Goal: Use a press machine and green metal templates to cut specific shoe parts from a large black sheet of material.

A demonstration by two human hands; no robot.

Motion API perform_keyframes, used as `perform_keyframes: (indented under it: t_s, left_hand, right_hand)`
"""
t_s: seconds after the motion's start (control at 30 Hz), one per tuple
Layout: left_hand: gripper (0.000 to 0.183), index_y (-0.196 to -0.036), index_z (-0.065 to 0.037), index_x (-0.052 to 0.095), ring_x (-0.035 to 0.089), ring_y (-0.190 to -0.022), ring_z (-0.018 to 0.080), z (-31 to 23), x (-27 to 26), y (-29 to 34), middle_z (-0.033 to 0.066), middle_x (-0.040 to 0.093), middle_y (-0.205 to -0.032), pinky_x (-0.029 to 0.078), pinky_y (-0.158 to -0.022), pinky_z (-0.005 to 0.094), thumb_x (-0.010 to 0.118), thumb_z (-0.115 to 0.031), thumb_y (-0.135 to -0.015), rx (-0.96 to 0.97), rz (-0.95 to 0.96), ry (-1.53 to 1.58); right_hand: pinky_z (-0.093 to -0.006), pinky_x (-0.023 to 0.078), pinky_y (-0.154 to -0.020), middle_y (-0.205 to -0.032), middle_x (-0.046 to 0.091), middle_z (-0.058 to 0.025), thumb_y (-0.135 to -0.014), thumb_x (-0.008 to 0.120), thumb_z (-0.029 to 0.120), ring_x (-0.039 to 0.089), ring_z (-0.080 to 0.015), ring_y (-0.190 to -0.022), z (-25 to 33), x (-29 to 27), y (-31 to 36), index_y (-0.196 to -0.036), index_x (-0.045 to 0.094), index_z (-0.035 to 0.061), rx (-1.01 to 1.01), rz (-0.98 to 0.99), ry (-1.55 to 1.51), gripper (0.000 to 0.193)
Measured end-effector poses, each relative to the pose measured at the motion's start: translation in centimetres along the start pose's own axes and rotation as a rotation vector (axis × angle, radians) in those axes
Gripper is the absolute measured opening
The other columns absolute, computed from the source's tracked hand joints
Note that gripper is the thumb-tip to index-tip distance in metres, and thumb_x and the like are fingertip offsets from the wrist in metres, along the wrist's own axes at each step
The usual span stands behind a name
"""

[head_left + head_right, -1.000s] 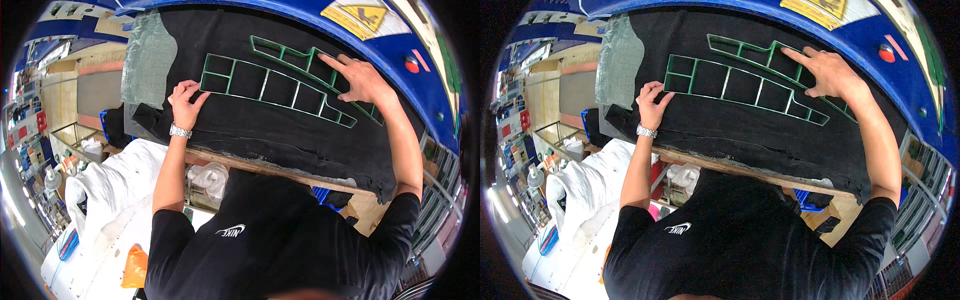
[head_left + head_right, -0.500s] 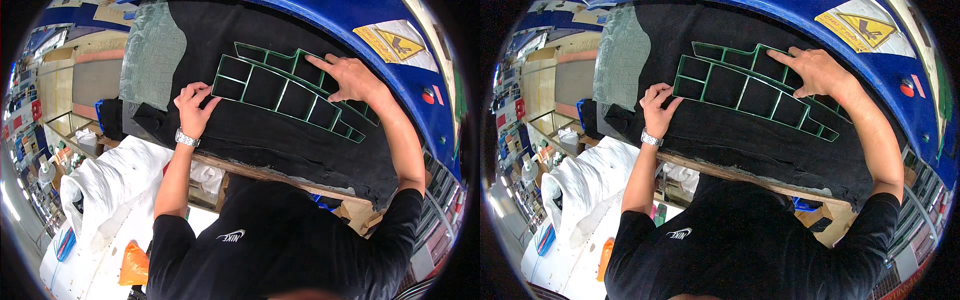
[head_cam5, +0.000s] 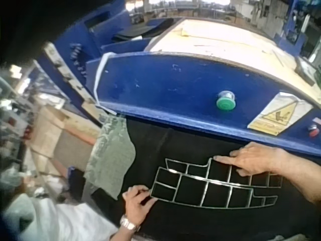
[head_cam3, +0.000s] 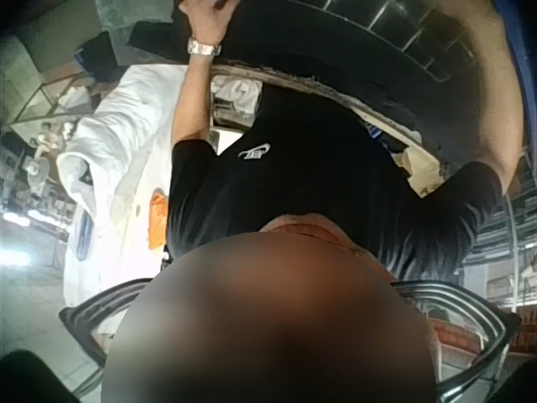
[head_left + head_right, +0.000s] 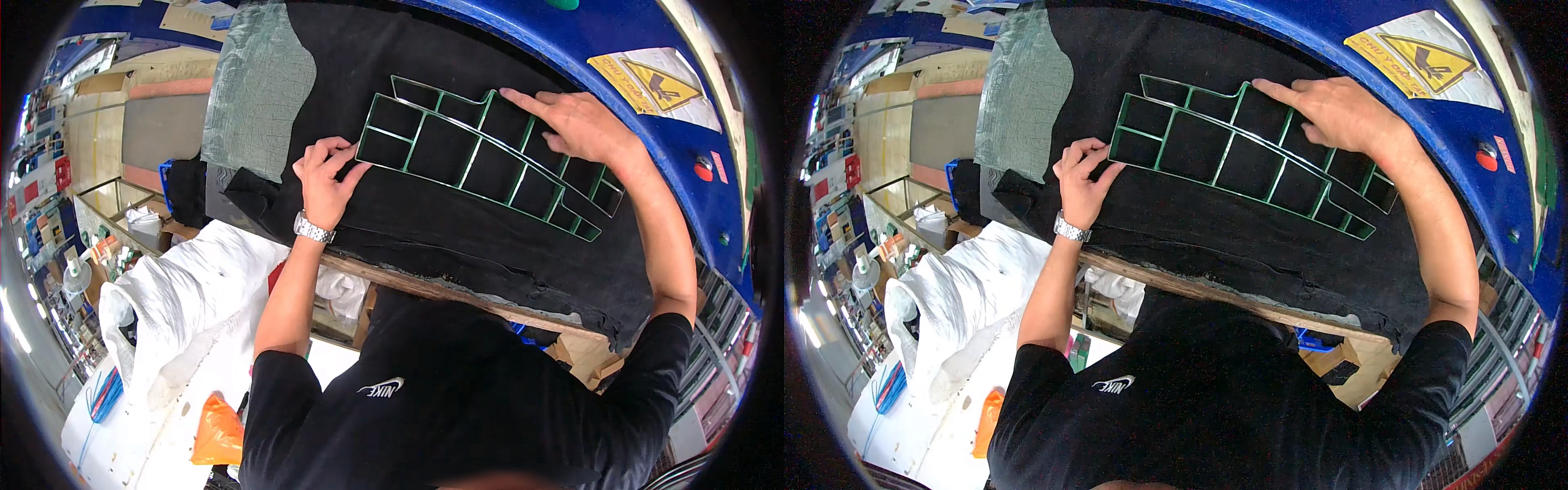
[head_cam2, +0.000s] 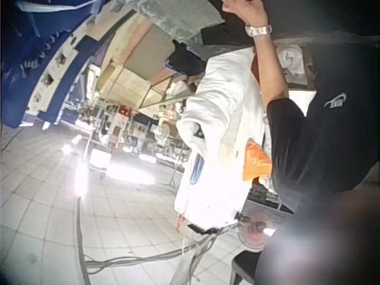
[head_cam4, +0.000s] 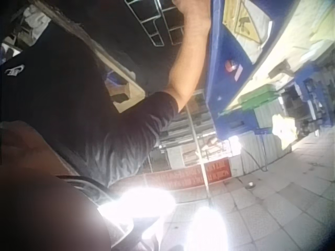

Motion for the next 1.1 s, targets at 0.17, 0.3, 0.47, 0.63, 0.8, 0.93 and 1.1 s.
perform_keyframes:
  t_s: [0.17,0.3,0.47,0.63,0.8,0.93,1.1]
  left_hand:
    - [0.033,-0.104,-0.014,0.078,0.061,-0.099,0.0198,-0.1,0.1,0.3,-0.002,0.066,-0.108,0.035,-0.089,0.038,0.087,-0.021,-0.073,-0.021,0.004,-0.003]
    - [0.032,-0.103,-0.014,0.078,0.061,-0.1,0.0208,-0.4,0.3,-0.1,-0.0021,0.067,-0.108,0.037,-0.089,0.0376,0.087,-0.021,-0.073,0.02,-0.006,0.031]
    - [0.031,-0.101,-0.012,0.077,0.061,-0.099,0.0213,0.1,-0.1,0.0,-0.0004,0.068,-0.109,0.04,-0.087,0.0372,0.088,-0.02,-0.073,0.035,-0.033,0.013]
    - [0.03,-0.099,-0.009,0.076,0.064,-0.097,0.024,0.3,0.1,-0.4,0.0018,0.069,-0.107,0.046,-0.084,0.0387,0.088,-0.018,-0.074,0.072,-0.028,0.015]
    - [0.028,-0.097,-0.005,0.075,0.065,-0.096,0.0258,0.1,0.6,-0.4,0.0054,0.069,-0.106,0.05,-0.084,0.039,0.088,-0.017,-0.075,0.102,-0.035,0.024]
    - [0.028,-0.096,-0.003,0.075,0.066,-0.097,0.0261,-0.2,0.6,-0.4,0.0074,0.07,-0.106,0.052,-0.086,0.0379,0.089,-0.017,-0.076,0.097,-0.045,0.023]
    - [0.028,-0.096,-0.003,0.075,0.066,-0.098,0.026,0.2,0.4,-0.1,0.0077,0.069,-0.106,0.052,-0.087,0.0374,0.089,-0.018,-0.076,0.096,-0.059,0.019]
  right_hand:
    - [-0.0434,0.057,-0.086,-0.113,0.066,-0.0155,-0.088,0.06,-0.001,0.068,-0.0365,-0.098,-0.6,-0.2,0.7,-0.158,0.034,0.0226,0.035,-0.135,-0.099,0.078]
    - [-0.043,0.055,-0.085,-0.107,0.065,-0.0169,-0.093,0.058,0.001,0.066,-0.0366,-0.099,-2.5,0.0,5.4,-0.143,0.053,0.011,0.074,-0.514,-0.27,0.051]
    - [-0.0363,0.054,-0.09,-0.109,0.07,-0.0163,-0.097,0.063,0.007,0.07,-0.0307,-0.101,-9.3,7.9,18.6,-0.123,0.066,0.0021,0.676,-1.003,-0.421,0.027]
    - [-0.0295,0.056,-0.073,-0.086,0.074,-0.0081,-0.099,0.068,0.031,0.069,-0.0119,-0.076,-10.5,21.6,25.9,-0.119,0.071,0.0023,1.103,-0.979,-0.928,0.035]
    - [-0.0292,0.054,-0.071,-0.084,0.073,-0.0076,-0.099,0.067,0.031,0.067,-0.0097,-0.074,-9.6,24.1,23.9,-0.13,0.067,0.0038,1.065,-0.89,-0.989,0.041]
    - [-0.0329,0.054,-0.078,-0.088,0.074,-0.0134,-0.1,0.063,0.025,0.07,-0.017,-0.079,-9.8,23.6,24.0,-0.132,0.066,0.0064,0.981,-0.944,-1.016,0.037]
    - [-0.0364,0.054,-0.081,-0.094,0.074,-0.0187,-0.101,0.06,0.022,0.073,-0.0236,-0.084,-9.6,23.3,23.8,-0.132,0.065,0.0059,0.91,-0.873,-1.018,0.036]
Point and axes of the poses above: each hand's wrist, its own y-axis away from the middle knuckle, its own x-axis out of the palm, z = x × y, the point moved 10 cm from there along -y, towards the middle knuckle
